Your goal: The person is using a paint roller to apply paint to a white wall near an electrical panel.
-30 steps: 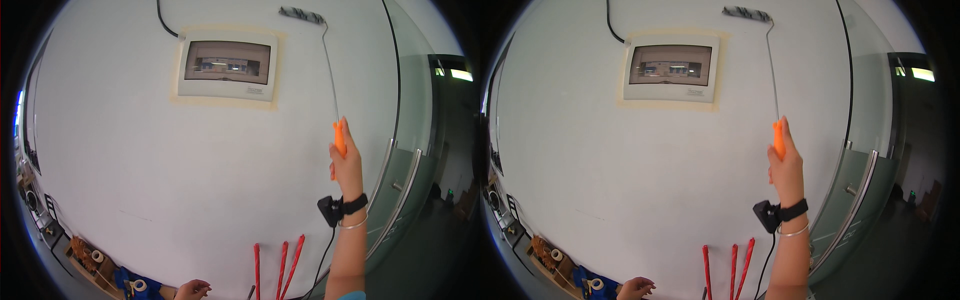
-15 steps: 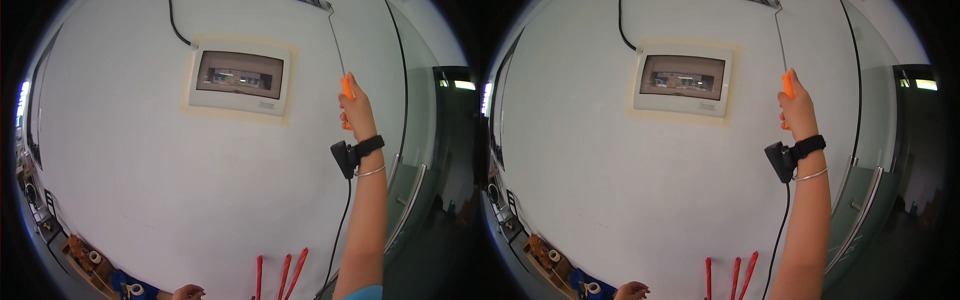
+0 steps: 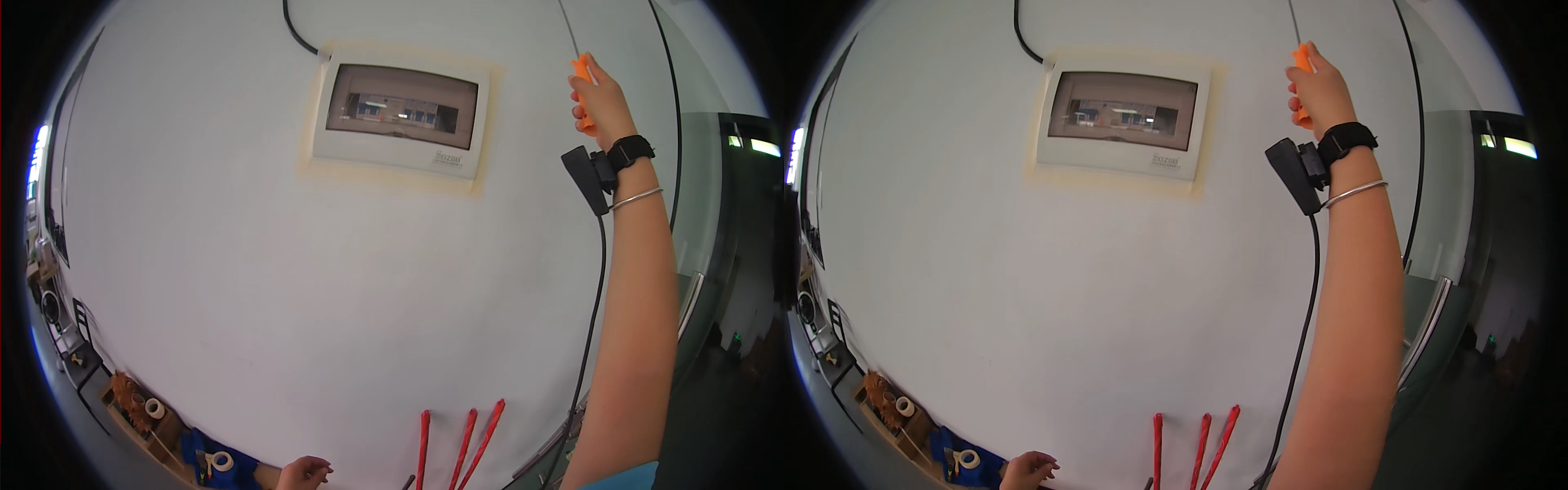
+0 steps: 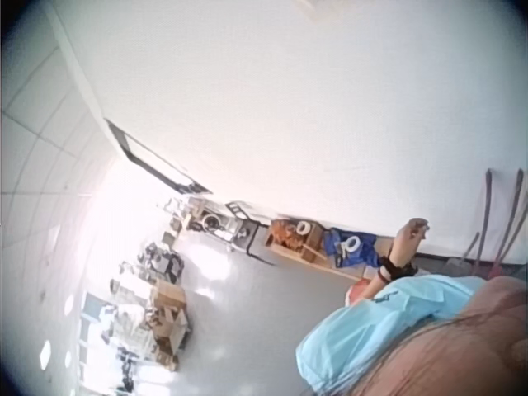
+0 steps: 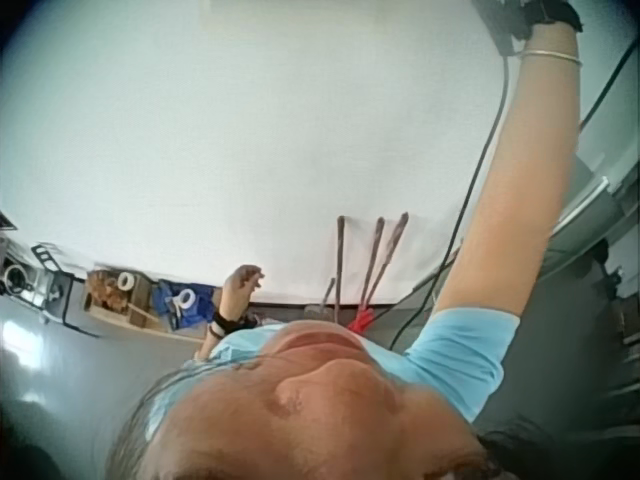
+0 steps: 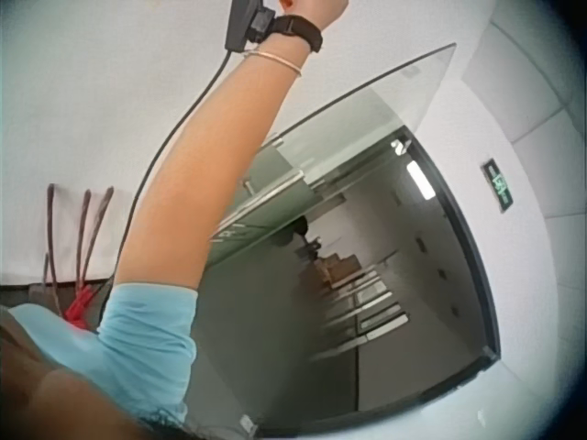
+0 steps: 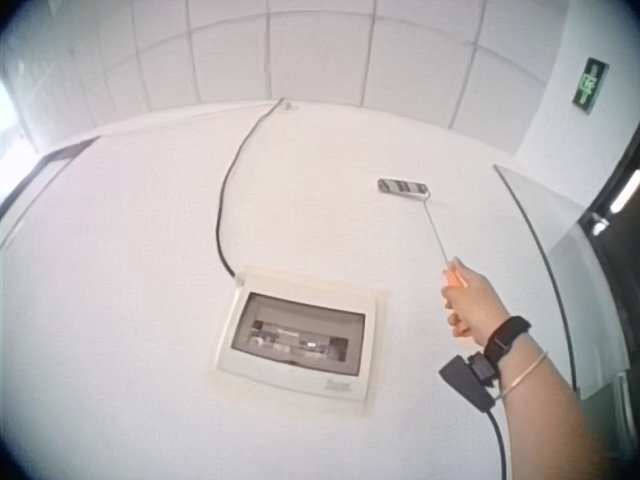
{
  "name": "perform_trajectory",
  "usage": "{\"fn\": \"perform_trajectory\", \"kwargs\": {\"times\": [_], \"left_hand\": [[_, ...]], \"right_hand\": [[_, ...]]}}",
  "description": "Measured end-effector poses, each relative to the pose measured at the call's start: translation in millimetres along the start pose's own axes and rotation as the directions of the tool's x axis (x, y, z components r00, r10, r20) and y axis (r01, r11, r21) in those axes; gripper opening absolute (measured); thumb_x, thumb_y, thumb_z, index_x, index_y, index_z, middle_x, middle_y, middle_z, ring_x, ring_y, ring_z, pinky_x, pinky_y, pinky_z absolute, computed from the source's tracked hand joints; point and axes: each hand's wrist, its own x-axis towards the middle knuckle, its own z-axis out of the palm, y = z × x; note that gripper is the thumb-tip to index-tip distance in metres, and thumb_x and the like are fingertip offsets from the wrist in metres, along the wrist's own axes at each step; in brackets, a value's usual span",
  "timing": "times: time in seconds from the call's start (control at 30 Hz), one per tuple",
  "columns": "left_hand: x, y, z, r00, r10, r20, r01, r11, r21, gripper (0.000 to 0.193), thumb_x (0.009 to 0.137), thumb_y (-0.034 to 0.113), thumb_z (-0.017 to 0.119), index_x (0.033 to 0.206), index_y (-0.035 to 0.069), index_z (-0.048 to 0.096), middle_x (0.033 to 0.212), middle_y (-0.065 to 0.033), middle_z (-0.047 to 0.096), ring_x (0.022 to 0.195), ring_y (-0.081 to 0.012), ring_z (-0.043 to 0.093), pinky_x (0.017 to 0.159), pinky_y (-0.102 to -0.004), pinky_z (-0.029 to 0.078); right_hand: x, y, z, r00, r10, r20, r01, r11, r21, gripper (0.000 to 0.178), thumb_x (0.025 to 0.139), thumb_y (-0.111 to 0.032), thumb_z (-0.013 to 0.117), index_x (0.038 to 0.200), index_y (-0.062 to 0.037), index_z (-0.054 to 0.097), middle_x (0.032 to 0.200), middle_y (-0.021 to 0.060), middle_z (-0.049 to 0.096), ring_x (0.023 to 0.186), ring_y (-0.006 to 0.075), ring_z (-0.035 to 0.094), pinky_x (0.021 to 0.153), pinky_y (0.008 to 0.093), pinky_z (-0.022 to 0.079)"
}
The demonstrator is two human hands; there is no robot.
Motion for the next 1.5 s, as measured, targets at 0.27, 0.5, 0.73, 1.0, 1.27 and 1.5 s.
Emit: {"fn": "perform_trajectory", "kwargs": {"times": [0.27,0.5,0.73,1.0,1.27,1.5], "left_hand": [[-3.6,2.5,0.8,0.999,-0.011,0.052,0.013,0.999,-0.032,0.017,0.093,0.008,0.06,0.106,-0.003,0.062,0.088,-0.0086,0.069,0.072,-0.013,0.062,0.064,-0.0266,0.051],[-15.9,-2.2,2.8,0.987,-0.04,0.156,0.038,0.999,0.011,0.017,0.094,0.008,0.058,0.107,-0.002,0.062,0.084,-0.0087,0.066,0.069,-0.0147,0.061,0.059,-0.0286,0.051],[-21.5,-26.5,2.4,0.96,-0.127,0.251,0.158,0.981,-0.109,0.023,0.098,0.014,0.055,0.113,-0.003,0.056,0.074,-0.0063,0.053,0.054,-0.0146,0.055,0.047,-0.0291,0.049],[-20.6,-12.6,1.5,0.952,-0.057,0.301,0.091,0.991,-0.1,0.022,0.098,0.012,0.054,0.112,-0.005,0.056,0.071,-0.0057,0.056,0.054,-0.0122,0.055,0.047,-0.0272,0.048],[-20.8,-6.1,0.0,0.921,-0.223,0.319,0.237,0.972,-0.004,0.022,0.095,0.01,0.057,0.111,-0.005,0.058,0.088,-0.0098,0.066,0.071,-0.0136,0.062,0.065,-0.0266,0.052],[-25.4,3.9,0.3,0.915,-0.283,0.288,0.267,0.959,0.094,0.022,0.093,0.008,0.058,0.11,-0.006,0.059,0.097,-0.011,0.071,0.082,-0.0124,0.067,0.076,-0.0251,0.054]], "right_hand": [[-21.8,11.8,-10.3,0.998,0.069,0.01,-0.068,0.995,-0.067,0.064,0.09,-0.013,0.056,0.15,-0.0199,0.032,0.081,0.003,0.049,0.057,0.0103,0.046,0.047,0.0254,0.041],[-109.2,42.8,-24.6,0.989,0.148,0.012,-0.146,0.982,-0.116,0.063,0.092,-0.012,0.056,0.15,-0.0226,0.033,0.075,0.0016,0.049,0.049,0.0091,0.045,0.04,0.0255,0.04],[-233.5,74.6,-27.3,0.965,0.26,0.023,-0.254,0.955,-0.151,0.063,0.095,-0.005,0.052,0.151,-0.0212,0.028,0.08,0.0011,0.056,0.044,0.0067,0.042,0.038,0.024,0.041],[-338.3,91.9,-34.2,0.914,0.405,0.024,-0.395,0.903,-0.168,0.069,0.094,-0.004,0.054,0.153,-0.0211,0.024,0.075,0.0011,0.057,0.046,0.0072,0.043,0.042,0.0239,0.043],[-408.6,108.8,-36.5,0.889,0.456,0.031,-0.442,0.874,-0.202,0.067,0.092,-0.003,0.055,0.151,-0.0105,0.025,0.104,0.008,0.067,0.052,0.0081,0.046,0.045,0.0245,0.045],[-461.3,119.8,-44.7,0.886,0.463,0.026,-0.439,0.855,-0.274,0.063,0.09,-0.006,0.059,0.148,-0.0036,0.032,0.118,0.019,0.063,0.083,0.022,0.062,0.078,0.0294,0.051]]}}
